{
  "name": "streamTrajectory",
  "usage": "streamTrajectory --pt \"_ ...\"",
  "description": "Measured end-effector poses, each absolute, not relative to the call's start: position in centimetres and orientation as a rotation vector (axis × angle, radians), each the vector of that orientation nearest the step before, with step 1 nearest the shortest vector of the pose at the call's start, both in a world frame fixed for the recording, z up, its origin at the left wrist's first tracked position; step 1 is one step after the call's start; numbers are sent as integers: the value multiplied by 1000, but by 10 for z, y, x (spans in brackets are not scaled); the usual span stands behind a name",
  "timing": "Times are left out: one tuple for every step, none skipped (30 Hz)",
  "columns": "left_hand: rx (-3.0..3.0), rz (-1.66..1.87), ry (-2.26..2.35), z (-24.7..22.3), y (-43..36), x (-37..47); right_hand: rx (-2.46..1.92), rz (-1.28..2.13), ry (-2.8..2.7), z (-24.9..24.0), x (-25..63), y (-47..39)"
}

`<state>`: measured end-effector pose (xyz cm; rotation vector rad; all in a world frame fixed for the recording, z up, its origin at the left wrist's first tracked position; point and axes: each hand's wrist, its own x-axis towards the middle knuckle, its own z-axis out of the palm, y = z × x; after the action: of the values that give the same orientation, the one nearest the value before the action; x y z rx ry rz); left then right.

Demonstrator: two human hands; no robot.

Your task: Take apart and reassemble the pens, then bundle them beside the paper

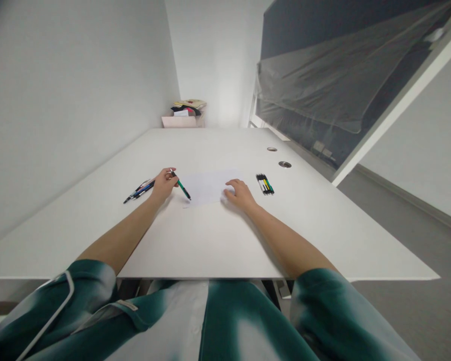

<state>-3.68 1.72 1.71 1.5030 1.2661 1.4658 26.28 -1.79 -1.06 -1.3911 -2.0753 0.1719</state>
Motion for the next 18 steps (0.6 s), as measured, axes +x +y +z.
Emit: streamTrajectory --pt "1438 1441 1198 18 13 -31 -1351 203 -2091 -9 260 -21" --pt "1376 1410 1136 19 9 -25 -1323 248 -2104 -7 256 -24" --pt "1321 1383 1079 19 5 -19 -1297 307 -2116 -5 252 -27" --pt "1273 1363 1031 19 1 -15 -1273 368 -2132 -5 247 -30" --pt "1233 1340 995 18 -3 -10 -1252 411 -2152 -4 244 -31" --pt "1201 1322 966 17 -7 -7 -1245 416 -2165 -4 241 -33" --pt "1179 1297 945 16 -9 -4 -1258 385 -2173 -4 239 -33" --pt "1162 1273 934 15 -11 -2 -1296 328 -2175 -4 238 -32" --pt "1145 1261 933 13 -12 0 -1356 261 -2172 -4 239 -31" --pt "1128 1258 938 12 -12 0 -1434 203 -2169 -4 241 -30" --pt "1112 1264 948 11 -12 1 -1521 167 -2170 -4 244 -28" --pt "1097 1279 958 10 -11 1 -1605 159 -2179 -3 247 -27" --pt "1086 1298 969 10 -9 0 -1673 167 -2196 -3 251 -26" --pt "1076 1317 978 9 -8 -1 -1720 174 -2218 -2 254 -26" --pt "1068 1336 987 9 -7 -2 -1743 179 -2238 -1 256 -26" --pt "1062 1349 996 9 -6 -3 -1744 177 -2255 0 258 -26" --pt "1057 1360 1007 9 -5 -4 -1734 166 -2265 0 258 -26" --pt "1055 1367 1016 8 -5 -5 -1720 149 -2268 0 258 -26"
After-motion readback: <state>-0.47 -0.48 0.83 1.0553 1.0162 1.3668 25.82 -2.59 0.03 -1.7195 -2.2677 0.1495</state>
